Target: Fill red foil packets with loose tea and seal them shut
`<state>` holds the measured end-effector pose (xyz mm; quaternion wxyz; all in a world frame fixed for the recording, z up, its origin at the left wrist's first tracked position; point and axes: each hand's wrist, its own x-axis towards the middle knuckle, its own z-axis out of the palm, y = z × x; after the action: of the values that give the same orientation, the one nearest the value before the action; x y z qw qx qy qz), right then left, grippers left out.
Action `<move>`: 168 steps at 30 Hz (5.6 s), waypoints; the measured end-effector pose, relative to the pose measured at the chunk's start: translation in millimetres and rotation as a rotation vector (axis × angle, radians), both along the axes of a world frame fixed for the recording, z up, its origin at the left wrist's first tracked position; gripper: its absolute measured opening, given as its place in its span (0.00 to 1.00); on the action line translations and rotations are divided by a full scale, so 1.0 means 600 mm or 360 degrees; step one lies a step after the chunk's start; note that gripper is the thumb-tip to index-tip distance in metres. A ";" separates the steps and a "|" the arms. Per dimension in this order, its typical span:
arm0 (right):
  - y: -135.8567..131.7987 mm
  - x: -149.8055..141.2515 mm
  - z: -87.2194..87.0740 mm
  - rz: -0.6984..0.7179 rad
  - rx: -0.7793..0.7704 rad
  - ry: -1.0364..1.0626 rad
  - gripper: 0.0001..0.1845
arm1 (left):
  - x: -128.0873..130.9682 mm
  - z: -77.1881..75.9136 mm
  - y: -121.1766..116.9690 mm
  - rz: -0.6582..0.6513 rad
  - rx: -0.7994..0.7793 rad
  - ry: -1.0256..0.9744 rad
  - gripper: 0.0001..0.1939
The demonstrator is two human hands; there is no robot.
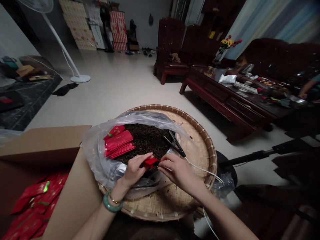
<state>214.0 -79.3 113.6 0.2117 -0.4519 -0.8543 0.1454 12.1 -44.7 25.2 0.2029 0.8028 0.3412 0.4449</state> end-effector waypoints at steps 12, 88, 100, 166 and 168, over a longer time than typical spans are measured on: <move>-0.001 -0.013 0.005 0.0114 -0.0255 0.0475 0.04 | -0.001 0.005 -0.002 -0.0022 0.0079 -0.0073 0.19; 0.148 0.079 -0.126 -0.0878 -0.0272 -0.0428 0.31 | 0.022 0.016 0.001 0.0026 -0.1903 -0.0970 0.25; 0.124 0.057 -0.110 -0.0692 -0.0395 -0.0510 0.35 | 0.021 0.021 0.002 0.0039 -0.1938 -0.0996 0.26; 0.103 -0.014 -0.044 -0.0096 -0.0561 0.0272 0.14 | 0.016 0.007 0.007 -0.0032 -0.1933 -0.0732 0.21; 0.101 -0.016 -0.044 -0.0093 -0.0548 0.0265 0.14 | 0.015 0.007 0.007 -0.0031 -0.1946 -0.0725 0.21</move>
<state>204.4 -18.5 87.4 0.2054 -0.4924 -0.7828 0.3203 21.1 -40.5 29.5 0.6942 0.4313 0.4740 0.3277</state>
